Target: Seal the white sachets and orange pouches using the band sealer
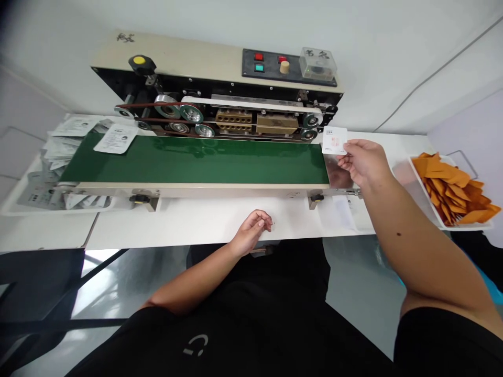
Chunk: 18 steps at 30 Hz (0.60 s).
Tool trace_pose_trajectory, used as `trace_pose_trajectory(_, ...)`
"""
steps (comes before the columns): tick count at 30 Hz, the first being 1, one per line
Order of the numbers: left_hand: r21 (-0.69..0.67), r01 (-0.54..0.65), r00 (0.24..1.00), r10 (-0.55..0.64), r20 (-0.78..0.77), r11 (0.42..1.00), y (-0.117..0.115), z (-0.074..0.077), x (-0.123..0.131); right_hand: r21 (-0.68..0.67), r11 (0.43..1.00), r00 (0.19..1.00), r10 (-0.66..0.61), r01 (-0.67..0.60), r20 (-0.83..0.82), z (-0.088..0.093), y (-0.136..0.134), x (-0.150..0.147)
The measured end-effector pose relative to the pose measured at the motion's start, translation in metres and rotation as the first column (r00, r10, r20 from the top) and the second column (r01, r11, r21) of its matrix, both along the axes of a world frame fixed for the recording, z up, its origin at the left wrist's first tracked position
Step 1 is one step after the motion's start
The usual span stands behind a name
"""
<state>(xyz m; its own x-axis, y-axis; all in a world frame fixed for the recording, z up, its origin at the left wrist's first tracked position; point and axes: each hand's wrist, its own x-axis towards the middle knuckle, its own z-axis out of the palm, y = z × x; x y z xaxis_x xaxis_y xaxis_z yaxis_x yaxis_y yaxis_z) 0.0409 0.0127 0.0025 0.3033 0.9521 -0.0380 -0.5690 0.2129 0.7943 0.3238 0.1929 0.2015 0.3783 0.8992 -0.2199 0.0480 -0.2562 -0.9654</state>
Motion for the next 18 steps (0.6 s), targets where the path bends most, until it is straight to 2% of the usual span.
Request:
trace_pose_trajectory(11, 0.013, 0.011, 0.999, -0.010, -0.049, 1.000, 0.002, 0.003, -0.001, -0.028, 0.993, 0.993, 0.116, -0.116, -0.015, 0.007, 0.010, -0.025)
trace_pose_trajectory(14, 0.014, 0.003, 0.999, -0.002, -0.046, 1.000, 0.001, 0.004, -0.001, 0.010, 0.991, 0.991, 0.131, -0.131, 0.023, 0.011, 0.005, -0.016)
trace_pose_trajectory(18, 0.012, 0.001, 0.999, -0.001, -0.039, 1.000, 0.001, 0.002, -0.001, 0.110, 0.994, 0.996, -0.004, -0.005, 0.084, 0.011, -0.014, 0.016)
